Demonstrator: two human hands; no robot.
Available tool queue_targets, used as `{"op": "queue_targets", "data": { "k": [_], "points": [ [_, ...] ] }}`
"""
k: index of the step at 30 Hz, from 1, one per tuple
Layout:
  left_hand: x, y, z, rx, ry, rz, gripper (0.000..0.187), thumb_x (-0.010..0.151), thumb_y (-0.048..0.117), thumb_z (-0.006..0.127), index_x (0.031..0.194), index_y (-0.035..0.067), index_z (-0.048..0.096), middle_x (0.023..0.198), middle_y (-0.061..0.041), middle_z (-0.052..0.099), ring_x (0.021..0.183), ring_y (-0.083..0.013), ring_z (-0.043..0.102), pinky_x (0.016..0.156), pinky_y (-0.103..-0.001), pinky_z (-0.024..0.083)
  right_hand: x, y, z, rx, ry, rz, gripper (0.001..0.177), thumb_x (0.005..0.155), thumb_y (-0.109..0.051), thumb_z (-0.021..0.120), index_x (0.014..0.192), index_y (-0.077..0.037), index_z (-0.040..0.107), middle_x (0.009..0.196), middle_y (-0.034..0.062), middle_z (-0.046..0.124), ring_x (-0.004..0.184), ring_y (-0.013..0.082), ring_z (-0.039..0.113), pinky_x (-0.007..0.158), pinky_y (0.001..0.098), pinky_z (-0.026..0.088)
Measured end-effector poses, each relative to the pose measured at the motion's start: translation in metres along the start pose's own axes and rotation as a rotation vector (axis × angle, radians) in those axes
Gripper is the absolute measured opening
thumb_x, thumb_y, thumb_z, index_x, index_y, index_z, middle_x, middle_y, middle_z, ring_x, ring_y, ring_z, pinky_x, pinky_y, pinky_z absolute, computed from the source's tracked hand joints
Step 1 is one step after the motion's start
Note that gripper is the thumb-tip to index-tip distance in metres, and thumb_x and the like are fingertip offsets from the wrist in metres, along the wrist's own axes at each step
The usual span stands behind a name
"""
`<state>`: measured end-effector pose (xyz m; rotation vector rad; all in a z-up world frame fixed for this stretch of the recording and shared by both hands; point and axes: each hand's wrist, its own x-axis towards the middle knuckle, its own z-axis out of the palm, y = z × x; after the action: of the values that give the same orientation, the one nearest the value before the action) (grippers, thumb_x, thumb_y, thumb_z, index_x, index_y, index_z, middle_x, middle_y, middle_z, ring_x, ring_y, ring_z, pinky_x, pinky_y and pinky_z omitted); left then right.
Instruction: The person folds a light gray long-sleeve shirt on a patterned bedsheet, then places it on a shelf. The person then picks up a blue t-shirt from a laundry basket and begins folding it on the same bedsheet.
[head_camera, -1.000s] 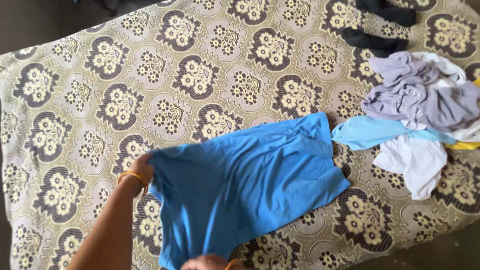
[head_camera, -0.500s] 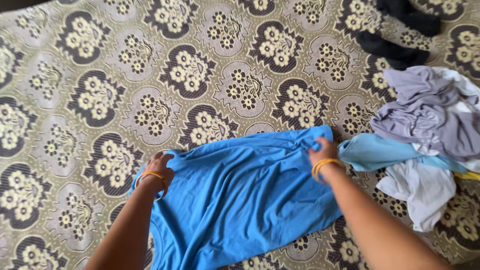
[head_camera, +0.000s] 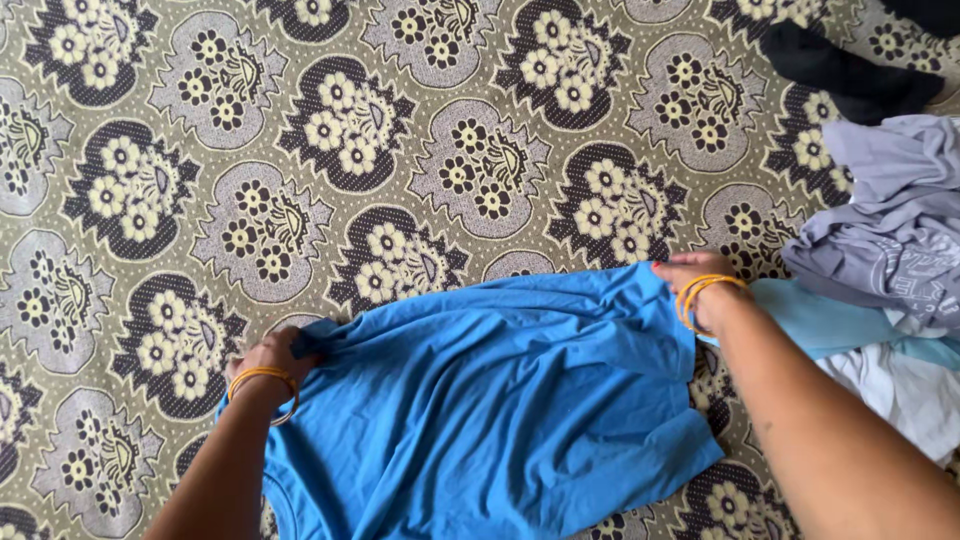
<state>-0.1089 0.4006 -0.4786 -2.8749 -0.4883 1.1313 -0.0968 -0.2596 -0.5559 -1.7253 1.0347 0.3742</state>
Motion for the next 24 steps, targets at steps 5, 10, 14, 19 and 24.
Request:
{"op": "queue_targets", "data": {
  "k": [5,10,14,19,24],
  "points": [
    [0.039,-0.026,-0.008,-0.395,0.150,0.139,0.045,0.091,0.041,0.070,0.129,0.017,0.070,0.118,-0.015,0.074,0.111,-0.0302,0.069,0.099,-0.042,0.054,-0.006,-0.049,-0.020,-0.027,-0.024,-0.103,0.020,0.090,-0.016,0.081,0.104,-0.004,0.074,0.081,0.0056,0.068,0.059,0.0107,0.056,0.050,0.0269,0.045],
    [0.087,-0.055,-0.066,-0.873,0.362,0.147,0.027,0.106,0.022,0.054,0.118,0.003,0.068,0.112,-0.016,0.073,0.100,-0.0251,0.068,0.092,-0.036,0.052,-0.027,-0.129,-0.003,0.151,-0.026,-0.194,0.014,0.096,-0.018,0.070,0.107,-0.012,0.073,0.088,-0.0014,0.071,0.067,0.0083,0.067,0.056,0.0232,0.055],
    [0.137,-0.062,-0.101,-0.703,0.586,0.083,0.030,0.115,0.021,0.053,0.117,-0.006,0.065,0.106,-0.027,0.070,0.093,-0.0408,0.063,0.086,-0.046,0.049,-0.033,-0.178,0.026,0.175,-0.029,-0.279,0.012,0.099,-0.017,0.068,0.108,-0.010,0.071,0.091,-0.0003,0.071,0.070,0.0110,0.068,0.059,0.0261,0.058],
    [0.190,-0.054,-0.148,-0.809,0.843,0.063,0.024,0.107,0.022,0.060,0.114,0.000,0.066,0.111,-0.020,0.071,0.101,-0.0334,0.068,0.087,-0.039,0.051,-0.016,-0.217,0.050,0.316,0.015,-0.276,0.012,0.099,-0.011,0.066,0.110,-0.008,0.070,0.096,0.0033,0.071,0.071,0.0132,0.069,0.064,0.0294,0.062],
    [0.194,-0.026,-0.192,-0.870,0.863,-0.221,0.017,0.098,0.024,0.063,0.108,0.012,0.070,0.109,-0.009,0.073,0.097,-0.0224,0.070,0.086,-0.035,0.052,0.002,-0.243,0.069,0.387,0.004,-0.357,0.014,0.099,-0.009,0.065,0.112,-0.007,0.070,0.098,0.0046,0.074,0.077,0.0126,0.072,0.073,0.0288,0.065]
  ]
}}
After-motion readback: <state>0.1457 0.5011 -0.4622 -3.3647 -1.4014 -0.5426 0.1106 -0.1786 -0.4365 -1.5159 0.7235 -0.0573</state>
